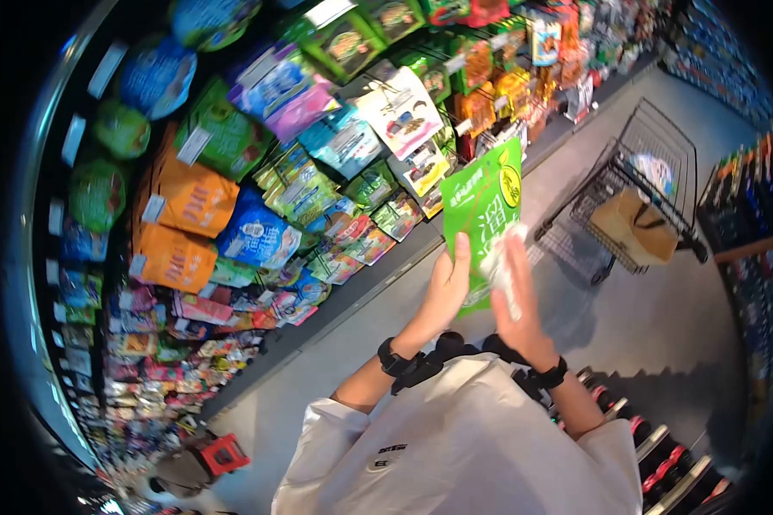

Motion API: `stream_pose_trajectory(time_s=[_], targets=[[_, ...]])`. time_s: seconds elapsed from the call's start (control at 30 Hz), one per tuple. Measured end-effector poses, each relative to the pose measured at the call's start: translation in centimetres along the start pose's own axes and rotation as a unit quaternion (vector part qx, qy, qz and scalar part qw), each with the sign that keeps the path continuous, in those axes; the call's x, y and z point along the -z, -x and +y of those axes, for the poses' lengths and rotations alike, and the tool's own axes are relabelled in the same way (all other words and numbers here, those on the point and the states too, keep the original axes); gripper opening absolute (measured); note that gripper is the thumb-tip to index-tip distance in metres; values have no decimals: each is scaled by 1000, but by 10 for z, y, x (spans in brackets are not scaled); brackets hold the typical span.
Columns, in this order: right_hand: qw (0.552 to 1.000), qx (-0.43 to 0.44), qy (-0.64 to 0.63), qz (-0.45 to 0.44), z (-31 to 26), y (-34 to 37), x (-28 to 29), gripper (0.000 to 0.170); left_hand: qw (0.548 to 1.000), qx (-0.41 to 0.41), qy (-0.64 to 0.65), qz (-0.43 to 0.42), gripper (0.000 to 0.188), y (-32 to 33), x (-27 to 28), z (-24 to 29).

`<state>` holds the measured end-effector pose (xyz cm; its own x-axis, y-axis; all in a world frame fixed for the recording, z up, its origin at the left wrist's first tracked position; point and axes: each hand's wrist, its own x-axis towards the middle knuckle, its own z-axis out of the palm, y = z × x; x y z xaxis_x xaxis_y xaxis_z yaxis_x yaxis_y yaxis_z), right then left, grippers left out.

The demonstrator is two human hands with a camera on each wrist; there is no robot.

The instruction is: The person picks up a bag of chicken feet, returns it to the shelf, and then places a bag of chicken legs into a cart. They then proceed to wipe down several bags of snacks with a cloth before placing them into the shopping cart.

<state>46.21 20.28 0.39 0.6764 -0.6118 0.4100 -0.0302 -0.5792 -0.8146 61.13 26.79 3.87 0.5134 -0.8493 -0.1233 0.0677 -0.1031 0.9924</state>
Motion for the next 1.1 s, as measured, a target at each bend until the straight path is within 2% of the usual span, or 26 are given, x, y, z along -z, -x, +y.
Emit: stream_pose_trajectory(time_s=[0.07, 0.1, 0.2, 0.23, 0.33, 0.37, 0.47, 0.5, 0.63, 0.73, 0.77, 0.8, 0.83, 0.93, 1.0, 1.03, 1.07, 1.1], targets=[[988, -70, -79, 112, 18, -10, 10, 59, 999, 21, -26, -39, 63, -1, -23, -8], [995, -21, -12, 96, 26, -9, 18, 59, 999, -5, -20, -29, 62, -4, -36, -8], [989, 102, 90, -59, 34, 11, 27, 58, 987, 85, 131, 23, 62, -22, -58, -13], [990, 97, 81, -55, 39, 13, 33, 57, 992, 76, 101, 14, 62, -31, -54, -15], [992, 86, 61, -62, 60, 14, 57, 57, 980, 49, 191, -23, 63, -43, -64, -15], [999, 20, 25, 21, 70, 17, 55, 58, 979, 52, 198, -9, 62, -44, -73, -12], [991, -42, -57, 114, 70, 12, 55, 60, 975, 55, 212, 31, 60, -47, -94, -2], [996, 34, 57, 65, 69, 15, 55, 63, 975, 53, 213, 43, 59, -50, -97, -2], [991, 85, 84, -66, 48, 27, 62, 68, 982, 92, 159, 34, 56, -56, -90, 4], [990, -12, 22, 138, 73, 22, 61, 64, 966, 39, 256, -3, 56, -58, -96, 1], [979, -99, -121, 135, 80, 20, 55, 61, 966, 46, 253, -16, 56, -57, -92, 1], [936, -184, -258, 155, 85, 17, 49, 57, 969, 38, 242, -13, 56, -55, -91, 6], [917, -240, -300, 104, 89, 16, 51, 56, 972, 29, 231, -8, 56, -52, -92, 13], [907, -291, -296, 70, 70, 16, 48, 57, 973, 10, 229, -3, 55, -51, -75, 26], [901, -328, -260, 119, 53, 14, 47, 58, 976, 17, 214, -22, 56, -56, -42, 27], [890, -304, -308, 143, 69, 18, 41, 61, 968, 12, 249, -34, 56, -56, -30, 31], [903, -278, -308, 109, 100, 33, 34, 62, 957, 38, 282, -64, 55, -54, -17, 37], [896, -266, -339, 109, 81, 28, 34, 60, 956, 45, 281, -68, 54, -52, -6, 39]])
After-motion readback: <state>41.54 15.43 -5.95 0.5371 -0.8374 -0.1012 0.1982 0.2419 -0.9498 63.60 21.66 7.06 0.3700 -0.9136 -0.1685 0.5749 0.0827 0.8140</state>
